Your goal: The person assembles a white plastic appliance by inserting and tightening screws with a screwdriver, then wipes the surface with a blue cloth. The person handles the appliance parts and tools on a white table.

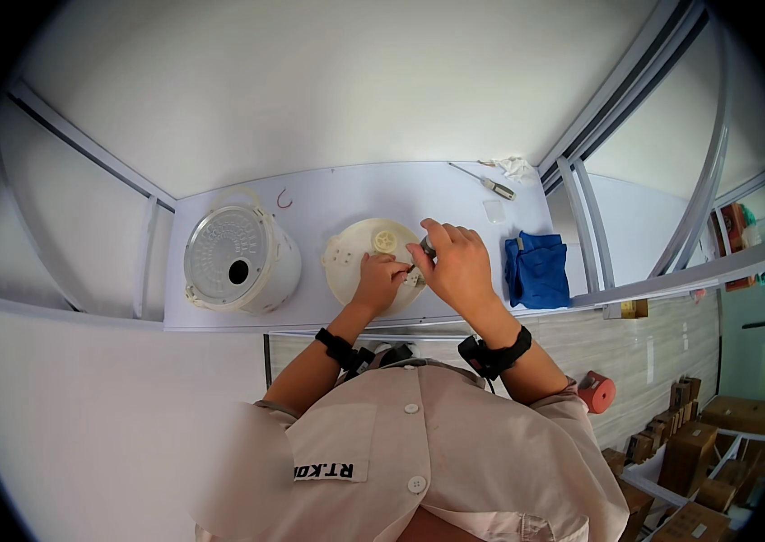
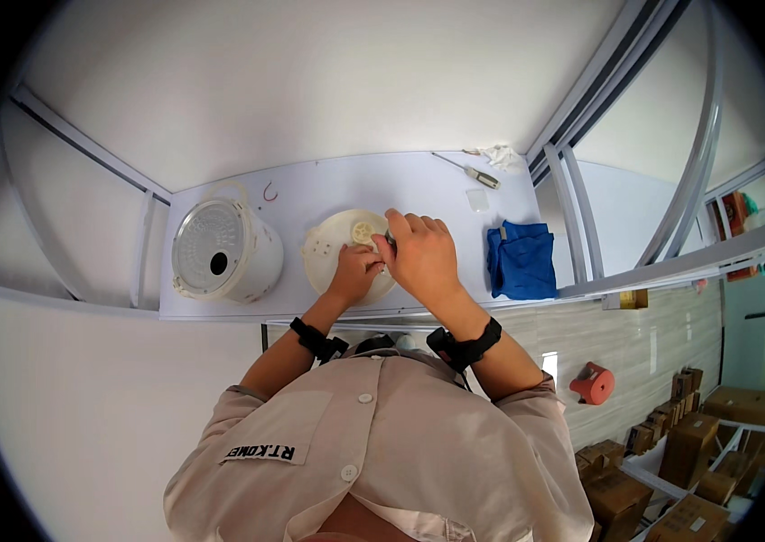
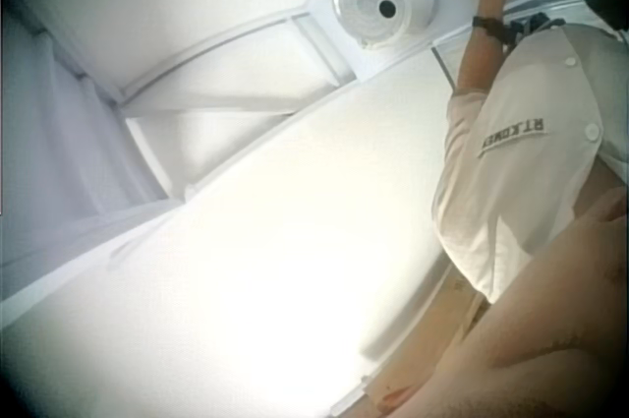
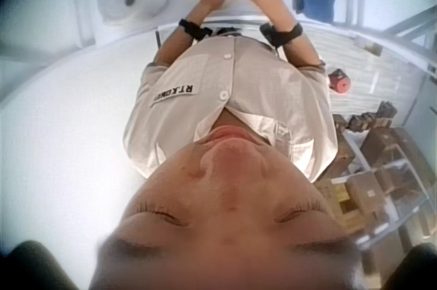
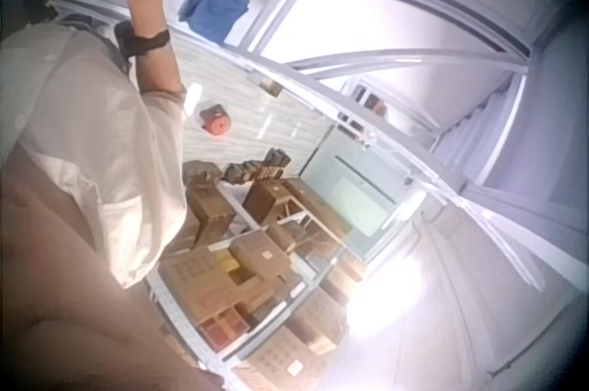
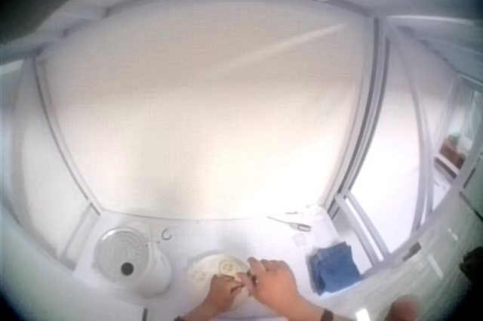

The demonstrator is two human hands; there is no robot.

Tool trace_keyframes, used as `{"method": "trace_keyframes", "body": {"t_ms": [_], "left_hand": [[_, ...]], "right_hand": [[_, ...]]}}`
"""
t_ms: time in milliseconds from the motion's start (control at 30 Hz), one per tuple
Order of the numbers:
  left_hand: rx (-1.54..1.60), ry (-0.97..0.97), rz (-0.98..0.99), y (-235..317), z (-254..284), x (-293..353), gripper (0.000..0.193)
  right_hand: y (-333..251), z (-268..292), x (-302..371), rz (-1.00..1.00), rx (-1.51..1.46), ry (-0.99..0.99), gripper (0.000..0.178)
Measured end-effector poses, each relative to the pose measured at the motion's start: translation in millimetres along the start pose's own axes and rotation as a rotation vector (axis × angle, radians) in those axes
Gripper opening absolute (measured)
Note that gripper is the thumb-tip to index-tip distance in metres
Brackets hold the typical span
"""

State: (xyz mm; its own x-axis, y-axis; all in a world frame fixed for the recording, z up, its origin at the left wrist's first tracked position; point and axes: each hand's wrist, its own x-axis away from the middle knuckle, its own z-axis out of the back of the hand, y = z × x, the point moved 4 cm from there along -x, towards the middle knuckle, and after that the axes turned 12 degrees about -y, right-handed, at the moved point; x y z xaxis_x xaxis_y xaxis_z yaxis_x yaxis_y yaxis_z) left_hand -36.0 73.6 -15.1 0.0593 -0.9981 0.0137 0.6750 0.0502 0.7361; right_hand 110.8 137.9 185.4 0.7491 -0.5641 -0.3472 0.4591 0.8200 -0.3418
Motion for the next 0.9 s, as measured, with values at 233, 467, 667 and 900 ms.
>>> {"method": "trace_keyframes", "body": {"t_ms": [233,467,667,900], "left_hand": [[-0.026,-0.012,0.036,4.2,0.0,2.3,0.017],[-0.055,0.077,-0.036,-0.3,-0.5,2.3,0.013],[0.014,-0.057,0.057,0.8,-2.5,-0.5,0.017],[-0.001,-0.054,0.046,4.2,2.8,0.6,0.015]], "right_hand": [[0.7,10.7,-7.0,0.051,-0.095,-0.190,0.032],[4.9,15.1,-3.6,0.113,-0.263,-0.230,0.042],[9.3,-12.2,6.7,-0.077,-0.331,-0.034,0.069],[3.8,-3.7,1.0,-0.236,-0.122,-0.013,0.069]]}}
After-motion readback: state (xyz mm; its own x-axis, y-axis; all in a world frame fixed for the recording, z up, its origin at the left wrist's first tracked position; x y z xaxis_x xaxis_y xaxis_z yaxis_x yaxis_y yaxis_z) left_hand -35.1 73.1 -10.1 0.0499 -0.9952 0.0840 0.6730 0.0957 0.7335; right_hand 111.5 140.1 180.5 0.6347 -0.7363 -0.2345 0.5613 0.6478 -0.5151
